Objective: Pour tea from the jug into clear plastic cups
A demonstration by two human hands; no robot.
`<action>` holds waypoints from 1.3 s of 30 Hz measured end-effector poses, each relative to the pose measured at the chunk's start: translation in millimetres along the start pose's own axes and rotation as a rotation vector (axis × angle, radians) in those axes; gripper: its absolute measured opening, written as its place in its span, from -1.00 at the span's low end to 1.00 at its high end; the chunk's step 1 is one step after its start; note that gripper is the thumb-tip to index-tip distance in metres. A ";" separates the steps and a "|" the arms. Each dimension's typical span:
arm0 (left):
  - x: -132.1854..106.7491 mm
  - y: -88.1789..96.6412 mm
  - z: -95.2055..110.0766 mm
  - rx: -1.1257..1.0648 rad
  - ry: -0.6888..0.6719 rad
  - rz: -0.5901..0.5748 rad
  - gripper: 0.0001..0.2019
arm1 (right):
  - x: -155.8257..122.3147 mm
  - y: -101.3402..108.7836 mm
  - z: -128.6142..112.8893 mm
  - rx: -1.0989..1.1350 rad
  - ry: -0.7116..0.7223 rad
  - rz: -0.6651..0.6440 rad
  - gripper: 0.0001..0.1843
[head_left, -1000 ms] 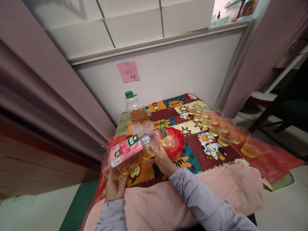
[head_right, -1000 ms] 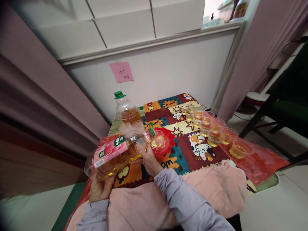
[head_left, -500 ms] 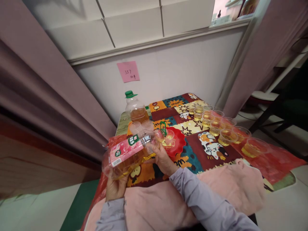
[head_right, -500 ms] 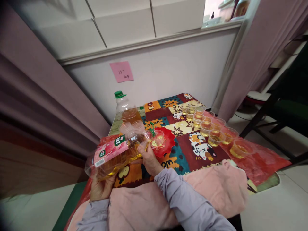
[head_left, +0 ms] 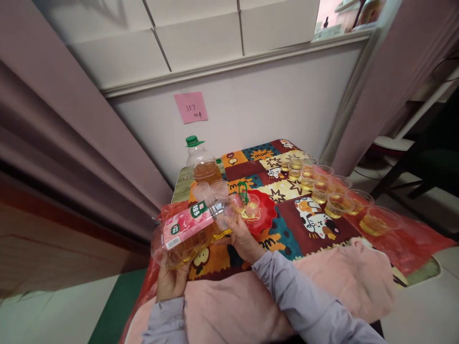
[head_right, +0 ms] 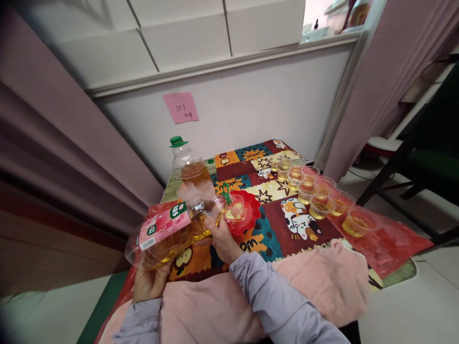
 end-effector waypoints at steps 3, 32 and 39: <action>0.2 1.6 0.3 0.007 -0.006 0.020 -0.46 | -0.2 0.1 0.4 -0.005 -0.006 0.001 -0.08; -6.1 -17.9 -2.9 0.013 -0.043 -0.003 -0.48 | -1.5 1.0 -0.7 0.019 0.002 0.014 -0.14; -4.8 -16.8 -2.9 -0.027 0.002 -0.048 -0.46 | -2.0 -0.8 -2.2 0.027 -0.006 0.015 -0.01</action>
Point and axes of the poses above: each hand's wrist, its own x-axis towards the middle knuckle, its own y-axis out of the back of the hand, z = x × y, the point moved 5 cm from there along x, towards the middle knuckle, and after that the axes turned 8 degrees about -x, right-handed, at the moved point
